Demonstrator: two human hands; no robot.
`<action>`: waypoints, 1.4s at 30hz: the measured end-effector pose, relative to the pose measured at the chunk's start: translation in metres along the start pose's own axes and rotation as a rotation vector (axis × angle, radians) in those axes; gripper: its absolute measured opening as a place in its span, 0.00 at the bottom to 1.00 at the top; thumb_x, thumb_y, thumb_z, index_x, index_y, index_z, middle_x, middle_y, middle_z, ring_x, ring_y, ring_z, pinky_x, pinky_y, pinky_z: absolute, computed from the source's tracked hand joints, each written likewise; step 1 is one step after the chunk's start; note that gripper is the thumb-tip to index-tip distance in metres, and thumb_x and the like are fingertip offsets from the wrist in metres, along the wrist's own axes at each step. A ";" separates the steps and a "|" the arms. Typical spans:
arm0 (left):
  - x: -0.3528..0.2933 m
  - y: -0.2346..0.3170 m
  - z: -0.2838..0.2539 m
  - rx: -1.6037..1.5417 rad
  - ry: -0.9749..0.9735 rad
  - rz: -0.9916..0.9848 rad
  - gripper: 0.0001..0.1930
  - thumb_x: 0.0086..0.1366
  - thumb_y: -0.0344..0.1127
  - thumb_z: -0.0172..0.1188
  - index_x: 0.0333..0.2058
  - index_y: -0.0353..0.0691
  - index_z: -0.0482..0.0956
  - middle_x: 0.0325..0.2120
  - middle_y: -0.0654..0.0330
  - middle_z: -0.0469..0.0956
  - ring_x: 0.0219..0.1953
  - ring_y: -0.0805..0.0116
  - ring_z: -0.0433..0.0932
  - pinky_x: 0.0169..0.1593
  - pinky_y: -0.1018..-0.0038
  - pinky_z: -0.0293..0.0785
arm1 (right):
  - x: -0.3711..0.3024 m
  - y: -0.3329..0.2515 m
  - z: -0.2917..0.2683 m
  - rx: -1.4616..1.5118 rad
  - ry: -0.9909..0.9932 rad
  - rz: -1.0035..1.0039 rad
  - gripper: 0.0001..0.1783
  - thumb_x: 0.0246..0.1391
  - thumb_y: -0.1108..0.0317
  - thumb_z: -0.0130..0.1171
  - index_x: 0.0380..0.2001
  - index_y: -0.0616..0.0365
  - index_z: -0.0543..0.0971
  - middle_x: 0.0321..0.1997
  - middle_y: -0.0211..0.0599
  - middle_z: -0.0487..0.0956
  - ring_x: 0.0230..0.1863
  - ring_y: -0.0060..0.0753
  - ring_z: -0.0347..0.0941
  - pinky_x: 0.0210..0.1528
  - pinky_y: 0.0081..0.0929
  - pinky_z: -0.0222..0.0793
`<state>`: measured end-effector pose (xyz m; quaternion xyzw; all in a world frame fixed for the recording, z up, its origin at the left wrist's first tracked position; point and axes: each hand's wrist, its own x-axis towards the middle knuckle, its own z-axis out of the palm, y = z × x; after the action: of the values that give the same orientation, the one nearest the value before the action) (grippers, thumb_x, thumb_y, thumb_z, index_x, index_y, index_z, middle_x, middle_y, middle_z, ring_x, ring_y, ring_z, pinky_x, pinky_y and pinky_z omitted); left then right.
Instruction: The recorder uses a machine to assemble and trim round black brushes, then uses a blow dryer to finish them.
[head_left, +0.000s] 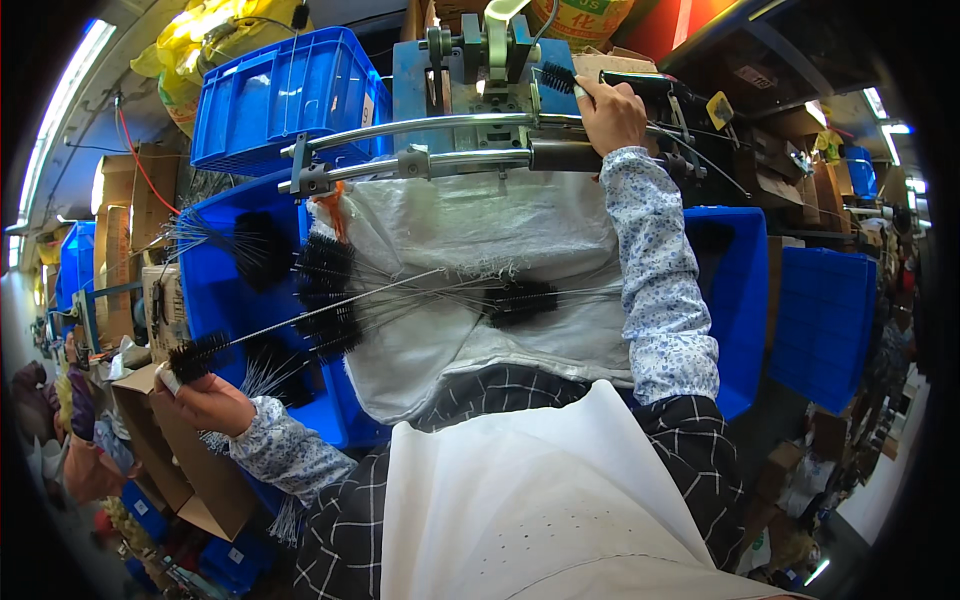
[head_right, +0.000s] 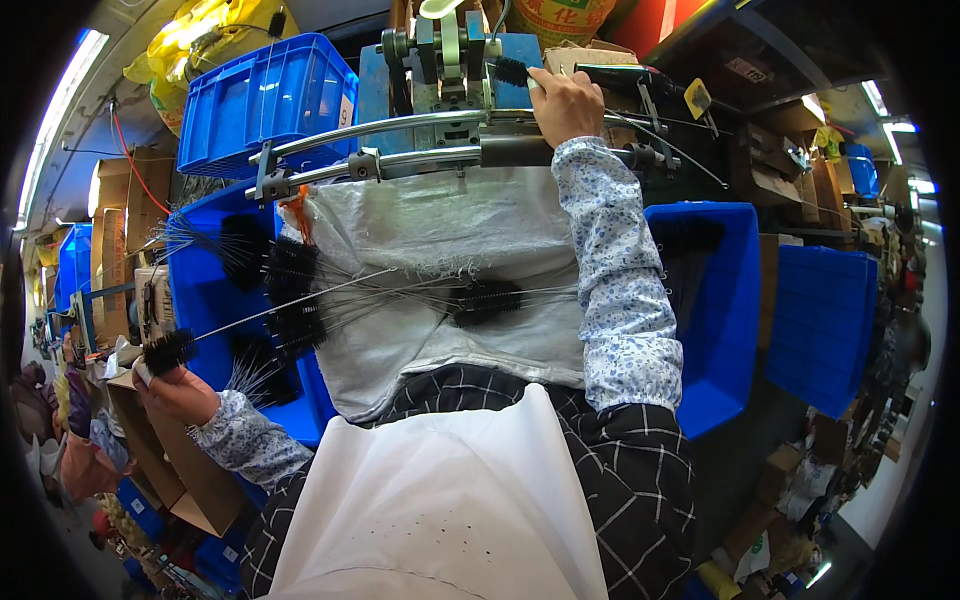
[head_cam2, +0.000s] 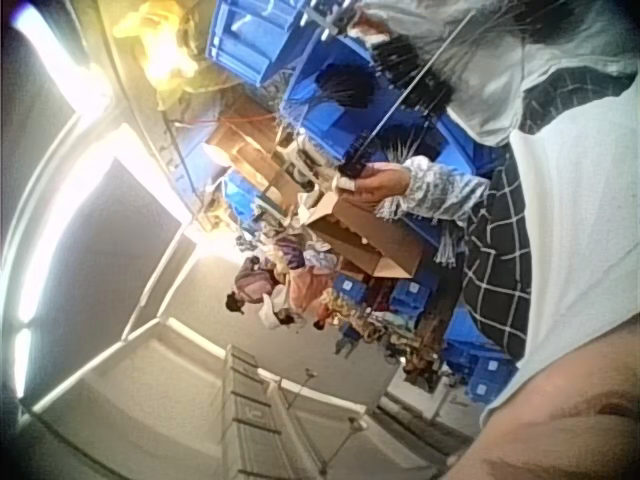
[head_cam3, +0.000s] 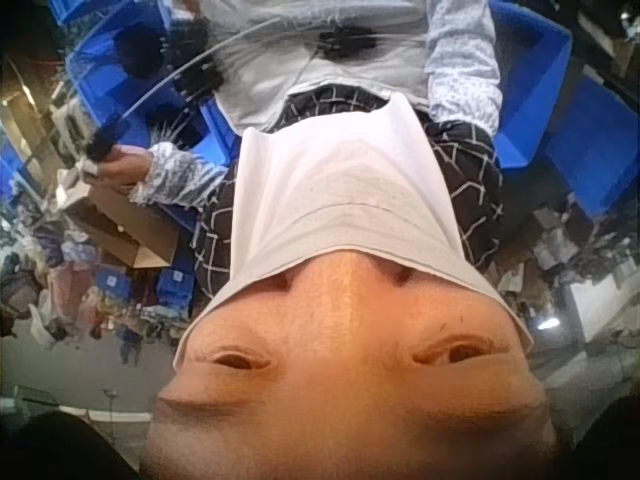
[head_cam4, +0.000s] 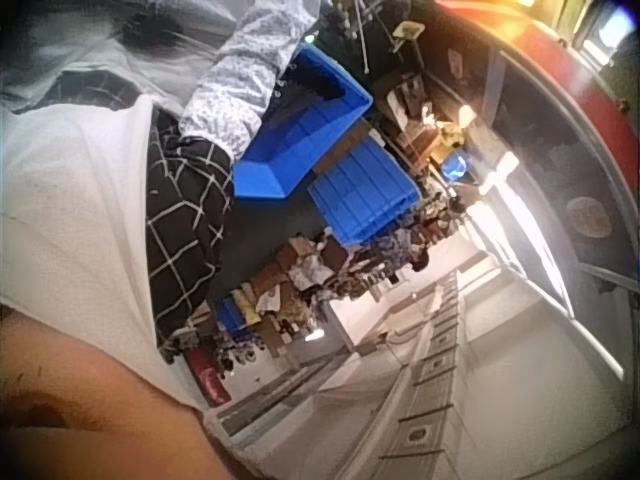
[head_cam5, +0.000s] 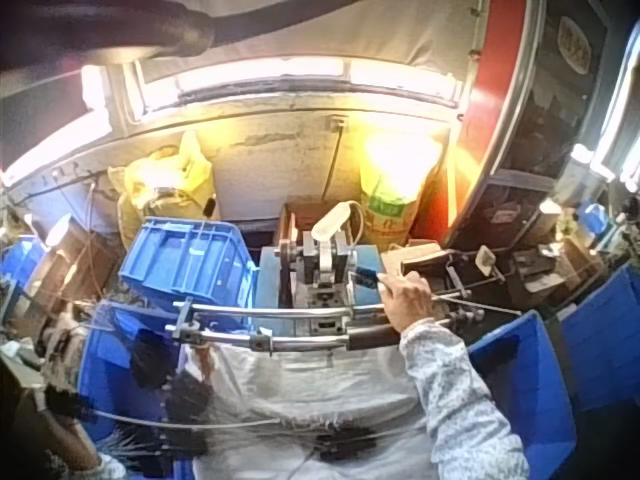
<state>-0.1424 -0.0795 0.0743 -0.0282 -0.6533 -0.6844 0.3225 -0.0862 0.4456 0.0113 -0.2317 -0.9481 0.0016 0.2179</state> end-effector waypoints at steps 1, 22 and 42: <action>-0.002 0.000 0.002 -0.002 0.000 -0.001 0.17 0.59 0.37 0.45 0.42 0.31 0.63 0.37 0.50 0.68 0.38 0.63 0.71 0.38 0.76 0.72 | 0.000 0.001 0.000 0.011 0.004 -0.002 0.12 0.46 0.60 0.48 0.35 0.43 0.75 0.27 0.30 0.76 0.32 0.34 0.67 0.38 0.31 0.62; -0.006 -0.002 0.012 -0.174 -0.018 -0.074 0.17 0.58 0.34 0.45 0.44 0.31 0.62 0.37 0.52 0.69 0.38 0.67 0.71 0.40 0.80 0.70 | 0.004 0.019 0.011 -0.210 -0.118 0.086 0.26 0.44 0.57 0.51 0.49 0.45 0.63 0.50 0.30 0.63 0.52 0.32 0.54 0.51 0.45 0.46; -0.003 0.008 0.015 -0.091 0.048 0.001 0.16 0.61 0.35 0.41 0.43 0.27 0.63 0.37 0.53 0.67 0.35 0.71 0.71 0.36 0.83 0.71 | 0.002 -0.027 0.028 0.181 -0.048 0.198 0.21 0.41 0.65 0.51 0.43 0.53 0.70 0.43 0.37 0.71 0.44 0.36 0.66 0.44 0.34 0.61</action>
<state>-0.1416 -0.0641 0.0819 -0.0267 -0.6134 -0.7138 0.3369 -0.1114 0.4251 -0.0109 -0.3033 -0.9216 0.1139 0.2138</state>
